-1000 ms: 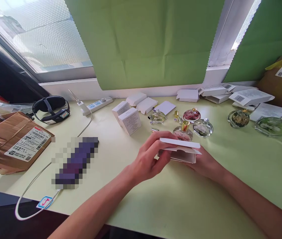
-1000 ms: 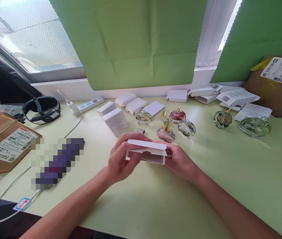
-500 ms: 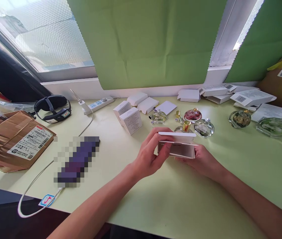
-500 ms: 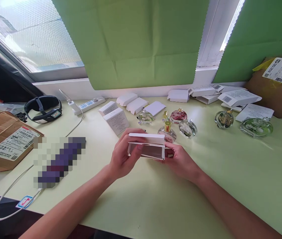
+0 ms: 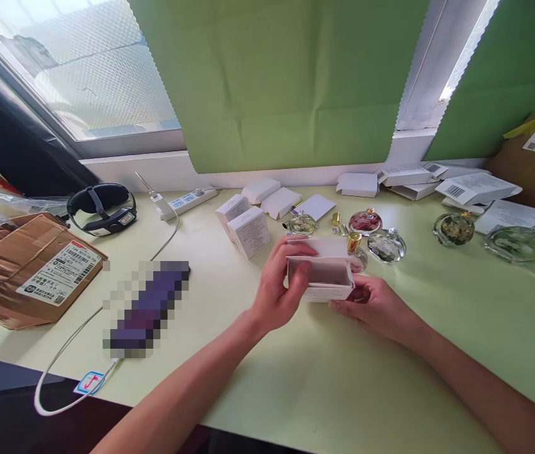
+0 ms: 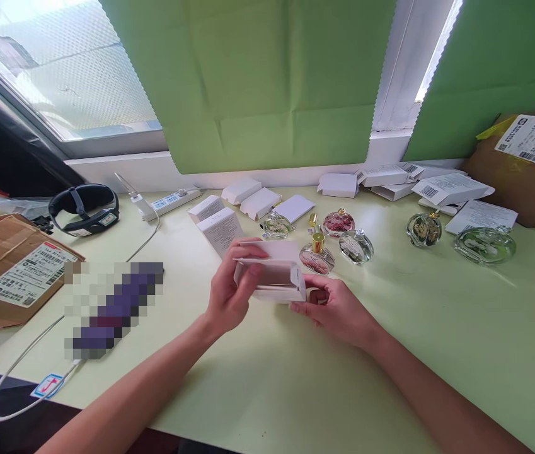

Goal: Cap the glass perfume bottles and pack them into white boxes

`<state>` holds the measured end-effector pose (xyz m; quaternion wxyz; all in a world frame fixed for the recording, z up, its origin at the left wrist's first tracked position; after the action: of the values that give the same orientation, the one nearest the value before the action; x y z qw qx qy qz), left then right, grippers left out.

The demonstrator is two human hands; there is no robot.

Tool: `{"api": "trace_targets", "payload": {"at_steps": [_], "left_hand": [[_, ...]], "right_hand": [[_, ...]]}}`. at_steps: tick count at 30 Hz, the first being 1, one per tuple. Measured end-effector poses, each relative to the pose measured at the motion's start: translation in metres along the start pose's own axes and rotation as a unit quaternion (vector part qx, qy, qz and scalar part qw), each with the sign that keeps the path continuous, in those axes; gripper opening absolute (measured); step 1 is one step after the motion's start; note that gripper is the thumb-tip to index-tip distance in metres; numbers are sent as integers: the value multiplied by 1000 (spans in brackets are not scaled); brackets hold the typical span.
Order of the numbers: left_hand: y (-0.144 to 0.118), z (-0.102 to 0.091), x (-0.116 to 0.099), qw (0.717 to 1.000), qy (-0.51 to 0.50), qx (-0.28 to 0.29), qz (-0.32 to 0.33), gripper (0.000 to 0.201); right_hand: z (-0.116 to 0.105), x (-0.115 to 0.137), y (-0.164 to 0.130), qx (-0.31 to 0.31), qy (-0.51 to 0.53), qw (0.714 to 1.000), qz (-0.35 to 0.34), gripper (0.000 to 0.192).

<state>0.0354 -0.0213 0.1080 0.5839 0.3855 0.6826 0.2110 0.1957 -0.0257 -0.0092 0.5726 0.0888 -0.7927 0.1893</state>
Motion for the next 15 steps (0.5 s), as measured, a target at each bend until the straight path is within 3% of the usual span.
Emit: {"api": "trace_targets", "payload": {"at_steps": [3, 5, 8, 11, 13, 15], "left_hand": [[0, -14, 17, 996, 8, -60, -59, 15], [-2, -19, 25, 992, 7, -87, -87, 18], [-4, -19, 30, 991, 1, -96, -92, 20], [-5, -12, 31, 994, 3, -67, -91, 20], [-6, -9, 33, 994, 7, -49, -93, 22], [-6, -8, 34, 995, 8, -41, -94, 24]], "right_hand": [[-5, 9, -10, 30, -83, 995, 40, 69], [-23, 16, -17, 0, -136, 989, 58, 72], [-62, 29, -23, -127, -206, 970, 18, 46], [-91, 35, -30, -306, -266, 914, -27, 48], [-89, 33, -25, -335, -296, 893, -46, 58], [-78, 27, -15, -305, -315, 897, -51, 62]]}}
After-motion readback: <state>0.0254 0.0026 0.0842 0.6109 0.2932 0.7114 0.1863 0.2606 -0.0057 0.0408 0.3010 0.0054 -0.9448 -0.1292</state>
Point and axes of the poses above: each hand's wrist, its own y-axis towards the middle knuckle, its own z-axis out of the palm, x = y × z, the point moved 8 cm from there along y, towards the middle knuckle, and after that the axes turned 12 degrees about -y, right-handed, at the moved point
